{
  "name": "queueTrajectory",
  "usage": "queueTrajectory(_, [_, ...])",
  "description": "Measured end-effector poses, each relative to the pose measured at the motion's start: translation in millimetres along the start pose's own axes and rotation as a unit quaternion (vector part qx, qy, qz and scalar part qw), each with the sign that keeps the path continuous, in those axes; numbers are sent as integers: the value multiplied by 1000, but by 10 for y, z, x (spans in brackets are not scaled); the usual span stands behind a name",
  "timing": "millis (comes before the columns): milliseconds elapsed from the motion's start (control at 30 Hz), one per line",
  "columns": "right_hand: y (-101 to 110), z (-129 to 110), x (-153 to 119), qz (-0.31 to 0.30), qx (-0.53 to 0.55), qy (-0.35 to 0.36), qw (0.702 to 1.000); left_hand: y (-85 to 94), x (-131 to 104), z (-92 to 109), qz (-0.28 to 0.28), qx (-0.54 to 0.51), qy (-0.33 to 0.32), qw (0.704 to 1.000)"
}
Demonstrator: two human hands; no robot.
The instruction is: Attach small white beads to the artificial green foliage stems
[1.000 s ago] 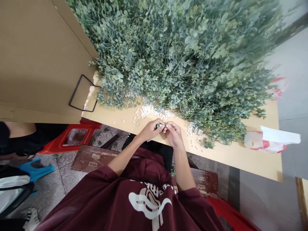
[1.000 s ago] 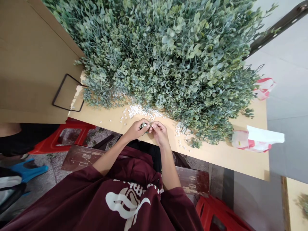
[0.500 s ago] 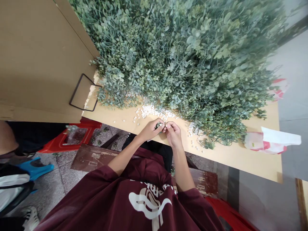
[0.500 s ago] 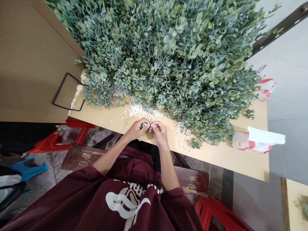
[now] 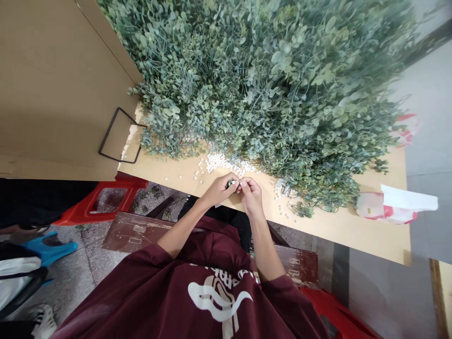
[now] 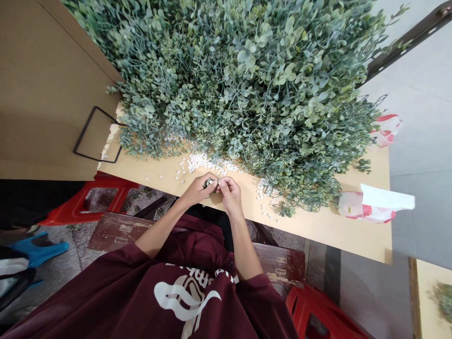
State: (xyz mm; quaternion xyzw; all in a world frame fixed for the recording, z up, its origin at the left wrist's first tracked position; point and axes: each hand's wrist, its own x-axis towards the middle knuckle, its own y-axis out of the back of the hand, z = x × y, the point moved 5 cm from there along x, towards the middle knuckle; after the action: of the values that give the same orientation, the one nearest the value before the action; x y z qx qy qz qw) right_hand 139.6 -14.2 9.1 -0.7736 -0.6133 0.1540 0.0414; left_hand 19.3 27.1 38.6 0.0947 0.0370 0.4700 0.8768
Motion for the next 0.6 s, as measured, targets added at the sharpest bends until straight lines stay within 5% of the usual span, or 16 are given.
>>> queueTrajectory(600, [-12, -19, -79, 106, -39, 100, 989, 23, -7, -51, 8, 24, -12, 1000])
